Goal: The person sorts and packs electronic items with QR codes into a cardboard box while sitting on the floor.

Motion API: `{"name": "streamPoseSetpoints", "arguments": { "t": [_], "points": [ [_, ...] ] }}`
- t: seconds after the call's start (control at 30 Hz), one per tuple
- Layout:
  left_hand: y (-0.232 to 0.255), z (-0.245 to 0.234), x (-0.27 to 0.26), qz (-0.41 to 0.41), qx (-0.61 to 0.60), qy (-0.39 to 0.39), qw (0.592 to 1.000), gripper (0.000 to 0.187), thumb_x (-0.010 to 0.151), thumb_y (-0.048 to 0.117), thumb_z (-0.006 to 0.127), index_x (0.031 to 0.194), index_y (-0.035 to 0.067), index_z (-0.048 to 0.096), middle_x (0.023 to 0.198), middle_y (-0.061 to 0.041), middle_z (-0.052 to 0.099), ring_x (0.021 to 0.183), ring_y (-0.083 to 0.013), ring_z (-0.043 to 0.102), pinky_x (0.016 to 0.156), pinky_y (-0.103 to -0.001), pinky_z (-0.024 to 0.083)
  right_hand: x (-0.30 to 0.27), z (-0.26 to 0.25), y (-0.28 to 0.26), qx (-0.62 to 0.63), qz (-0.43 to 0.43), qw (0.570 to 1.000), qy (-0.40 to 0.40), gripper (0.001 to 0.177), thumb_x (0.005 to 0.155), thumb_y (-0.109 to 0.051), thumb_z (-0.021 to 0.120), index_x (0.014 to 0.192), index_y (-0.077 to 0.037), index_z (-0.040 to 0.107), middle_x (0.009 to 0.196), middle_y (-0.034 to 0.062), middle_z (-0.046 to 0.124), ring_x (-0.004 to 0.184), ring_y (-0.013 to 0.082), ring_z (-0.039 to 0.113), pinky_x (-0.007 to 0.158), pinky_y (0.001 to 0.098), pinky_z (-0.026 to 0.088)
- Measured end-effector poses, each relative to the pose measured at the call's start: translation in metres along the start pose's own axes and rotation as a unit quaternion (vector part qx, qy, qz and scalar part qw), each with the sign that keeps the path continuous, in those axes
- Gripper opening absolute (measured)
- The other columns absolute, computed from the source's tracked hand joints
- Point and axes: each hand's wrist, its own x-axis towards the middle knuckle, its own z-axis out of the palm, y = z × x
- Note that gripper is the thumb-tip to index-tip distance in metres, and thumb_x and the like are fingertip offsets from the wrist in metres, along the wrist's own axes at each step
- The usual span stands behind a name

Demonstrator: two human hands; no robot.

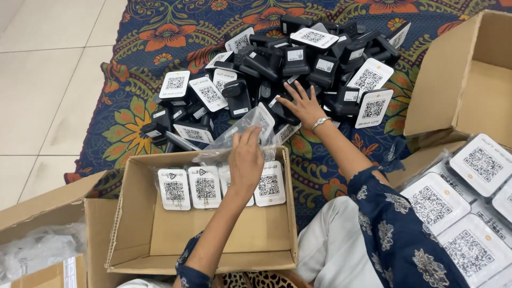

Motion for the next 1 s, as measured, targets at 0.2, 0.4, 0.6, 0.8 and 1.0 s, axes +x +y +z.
{"name": "streamPoseSetpoints", "arguments": {
  "t": [0.2, 0.4, 0.6, 0.8, 1.0],
  "points": [
    [-0.040, 0.007, -0.025, -0.007, -0.021, 0.066, 0.998, 0.033, 0.097, 0.004, 0.061, 0.128, 0.002, 0.067, 0.134, -0.015, 0.067, 0.103, -0.0339, 0.070, 0.091, -0.041, 0.056, 0.000, -0.057, 0.008, 0.094, -0.022, 0.989, -0.112, 0.113, 0.053, -0.021, 0.093, 0.151, -0.021, 0.036, 0.151, 0.0121, 0.040, 0.141, 0.0416, 0.035, 0.112, 0.0651, 0.037],
    [-0.041, -0.041, -0.046, -0.222, -0.145, 0.027, 0.964, 0.042, 0.096, 0.021, 0.066, 0.136, 0.009, 0.066, 0.138, -0.011, 0.068, 0.051, -0.0150, 0.058, 0.051, -0.029, 0.050, -0.029, -0.127, 0.017, 0.197, 0.007, 0.980, 0.016, 0.109, 0.048, -0.028, 0.092, 0.145, -0.012, 0.045, 0.136, 0.0197, 0.051, 0.127, 0.0431, 0.049, 0.100, 0.0520, 0.050],
    [-0.101, -0.041, -0.095, -0.177, -0.433, 0.024, 0.884, 0.081, 0.096, 0.034, 0.067, 0.160, 0.010, 0.024, 0.168, -0.010, 0.025, 0.106, -0.0163, 0.074, 0.079, -0.028, 0.063, -0.065, -0.209, -0.043, 0.385, 0.045, 0.922, 0.005, 0.100, 0.061, -0.035, 0.084, 0.150, -0.014, 0.044, 0.144, 0.0172, 0.054, 0.121, 0.0377, 0.060, 0.100, 0.0466, 0.051],
    [-0.061, -0.085, -0.127, 0.055, -0.157, 0.022, 0.986, 0.124, 0.067, 0.031, 0.095, 0.162, 0.000, 0.022, 0.167, -0.018, 0.026, 0.147, -0.0395, 0.036, 0.115, -0.048, 0.037, -0.074, -0.198, -0.155, 0.737, -0.006, 0.667, -0.115, 0.093, 0.076, -0.035, 0.083, 0.153, -0.012, 0.038, 0.142, 0.0129, 0.054, 0.130, 0.0248, 0.055, 0.104, 0.0367, 0.048],
    [-0.131, -0.036, -0.185, -0.271, -0.443, 0.036, 0.854, 0.084, 0.081, 0.019, 0.087, 0.153, -0.001, 0.048, 0.135, -0.020, 0.067, 0.117, -0.0209, 0.065, 0.102, -0.034, 0.053, -0.072, -0.138, -0.250, 0.906, 0.143, 0.381, -0.116, 0.092, 0.083, -0.033, 0.082, 0.160, -0.008, 0.037, 0.143, 0.0182, 0.058, 0.130, 0.0274, 0.057, 0.107, 0.0371, 0.047]
  ]
}}
